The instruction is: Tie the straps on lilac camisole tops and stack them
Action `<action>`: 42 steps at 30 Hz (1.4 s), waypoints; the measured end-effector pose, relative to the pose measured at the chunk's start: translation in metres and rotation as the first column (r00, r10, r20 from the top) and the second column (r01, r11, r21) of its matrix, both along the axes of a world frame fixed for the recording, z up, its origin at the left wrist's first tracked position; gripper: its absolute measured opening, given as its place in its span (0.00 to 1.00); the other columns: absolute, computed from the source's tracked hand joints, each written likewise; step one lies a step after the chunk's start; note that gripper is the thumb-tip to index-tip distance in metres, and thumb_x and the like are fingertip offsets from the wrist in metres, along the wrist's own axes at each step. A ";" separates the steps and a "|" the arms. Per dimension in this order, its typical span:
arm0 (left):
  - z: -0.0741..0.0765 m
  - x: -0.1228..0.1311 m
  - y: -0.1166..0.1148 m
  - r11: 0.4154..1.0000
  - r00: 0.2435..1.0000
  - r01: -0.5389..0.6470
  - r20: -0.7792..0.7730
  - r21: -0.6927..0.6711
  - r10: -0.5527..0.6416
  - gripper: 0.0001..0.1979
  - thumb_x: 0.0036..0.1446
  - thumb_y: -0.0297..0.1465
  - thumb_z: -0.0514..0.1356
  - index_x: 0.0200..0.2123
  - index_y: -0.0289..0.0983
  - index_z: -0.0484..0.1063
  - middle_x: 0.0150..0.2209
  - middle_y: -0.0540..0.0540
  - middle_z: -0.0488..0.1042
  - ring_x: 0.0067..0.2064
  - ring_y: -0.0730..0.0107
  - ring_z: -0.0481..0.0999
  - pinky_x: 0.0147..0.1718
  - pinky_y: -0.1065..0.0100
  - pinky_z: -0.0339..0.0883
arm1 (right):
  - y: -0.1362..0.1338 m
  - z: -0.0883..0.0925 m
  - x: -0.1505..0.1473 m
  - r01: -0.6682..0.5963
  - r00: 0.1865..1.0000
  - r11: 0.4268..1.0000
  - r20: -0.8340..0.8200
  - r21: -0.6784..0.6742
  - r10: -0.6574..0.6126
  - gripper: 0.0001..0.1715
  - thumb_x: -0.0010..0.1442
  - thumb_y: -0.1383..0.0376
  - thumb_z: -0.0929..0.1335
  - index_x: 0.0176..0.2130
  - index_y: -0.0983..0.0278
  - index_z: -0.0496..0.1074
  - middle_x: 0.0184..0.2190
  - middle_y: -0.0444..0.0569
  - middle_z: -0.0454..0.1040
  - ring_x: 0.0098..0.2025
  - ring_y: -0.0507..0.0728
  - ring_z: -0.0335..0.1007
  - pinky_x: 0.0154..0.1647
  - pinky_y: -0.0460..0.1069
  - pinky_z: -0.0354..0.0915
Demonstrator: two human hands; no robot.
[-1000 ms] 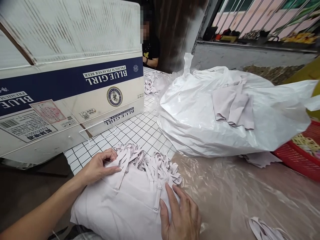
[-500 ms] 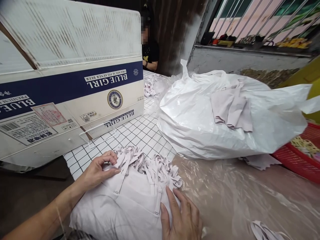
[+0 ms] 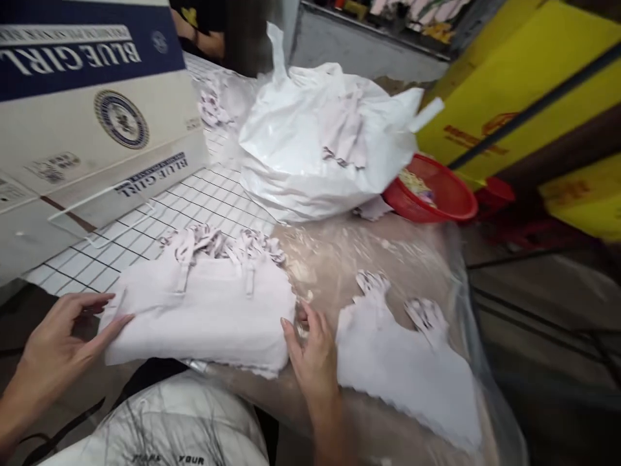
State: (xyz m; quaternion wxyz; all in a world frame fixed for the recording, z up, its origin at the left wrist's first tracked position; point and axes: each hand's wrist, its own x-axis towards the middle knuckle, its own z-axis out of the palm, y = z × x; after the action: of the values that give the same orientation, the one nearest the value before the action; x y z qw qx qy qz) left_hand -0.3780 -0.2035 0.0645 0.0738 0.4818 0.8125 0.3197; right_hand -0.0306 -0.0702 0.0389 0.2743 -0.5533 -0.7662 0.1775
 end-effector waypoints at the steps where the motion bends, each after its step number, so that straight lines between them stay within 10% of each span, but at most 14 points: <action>1: -0.002 0.003 -0.010 1.000 1.000 -0.018 0.022 -0.015 0.018 0.22 0.56 0.52 0.61 0.44 0.42 0.71 0.39 0.48 0.71 0.35 0.62 0.71 0.35 0.60 0.70 | -0.012 0.000 0.003 0.029 0.999 0.998 -0.039 -0.063 -0.031 0.24 0.65 0.49 0.65 0.49 0.64 0.73 0.32 0.49 0.75 0.33 0.56 0.72 0.36 0.52 0.71; 9: -0.009 0.025 -0.046 0.964 0.932 -0.230 0.255 -0.133 0.257 0.31 0.48 0.51 0.67 0.51 0.43 0.66 0.34 0.52 0.72 0.32 0.64 0.74 0.34 0.60 0.74 | -0.068 -0.005 -0.009 0.137 0.965 0.971 -0.194 -0.194 -0.175 0.15 0.59 0.55 0.68 0.41 0.63 0.70 0.26 0.43 0.71 0.28 0.53 0.68 0.31 0.47 0.66; 21: -0.029 0.019 -0.056 0.966 0.685 -0.228 0.685 -0.120 0.247 0.25 0.33 0.44 0.74 0.29 0.37 0.69 0.22 0.52 0.73 0.25 0.70 0.71 0.21 0.71 0.64 | -0.076 0.000 -0.007 0.069 0.921 0.942 -0.342 -0.327 -0.186 0.17 0.54 0.53 0.68 0.24 0.60 0.61 0.20 0.40 0.63 0.24 0.51 0.59 0.29 0.47 0.61; 30: -0.024 0.043 -0.062 0.975 0.493 -0.157 0.842 -0.160 0.218 0.29 0.23 0.47 0.74 0.25 0.32 0.74 0.26 0.44 0.76 0.22 0.79 0.64 0.17 0.77 0.48 | -0.081 0.044 -0.003 -0.381 0.549 0.738 -0.778 -0.557 -0.304 0.18 0.47 0.55 0.74 0.31 0.62 0.68 0.29 0.44 0.73 0.31 0.53 0.69 0.29 0.47 0.70; 38: 0.004 0.029 -0.087 0.980 0.288 0.071 0.945 -0.184 0.156 0.23 0.30 0.42 0.77 0.23 0.33 0.73 0.21 0.50 0.69 0.22 0.78 0.65 0.15 0.78 0.50 | -0.100 0.083 0.012 -0.503 0.379 0.736 -0.881 -0.453 -0.283 0.15 0.50 0.60 0.76 0.36 0.63 0.73 0.29 0.43 0.74 0.27 0.49 0.68 0.24 0.43 0.71; 42: -0.015 0.029 -0.079 0.938 0.212 0.042 0.920 -0.345 0.329 0.22 0.35 0.32 0.74 0.38 0.37 0.77 0.35 0.48 0.78 0.34 0.68 0.77 0.20 0.77 0.66 | -0.110 0.082 0.015 -0.533 0.323 0.741 -0.907 -0.409 -0.269 0.21 0.48 0.55 0.77 0.35 0.65 0.71 0.27 0.42 0.73 0.27 0.49 0.68 0.22 0.42 0.71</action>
State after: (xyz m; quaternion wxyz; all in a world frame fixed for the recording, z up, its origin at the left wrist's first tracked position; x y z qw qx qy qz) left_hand -0.3490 -0.2826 0.0494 0.6026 0.0823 0.6682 0.4285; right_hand -0.0152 -0.1804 0.1211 0.4332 -0.3314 -0.3928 0.7404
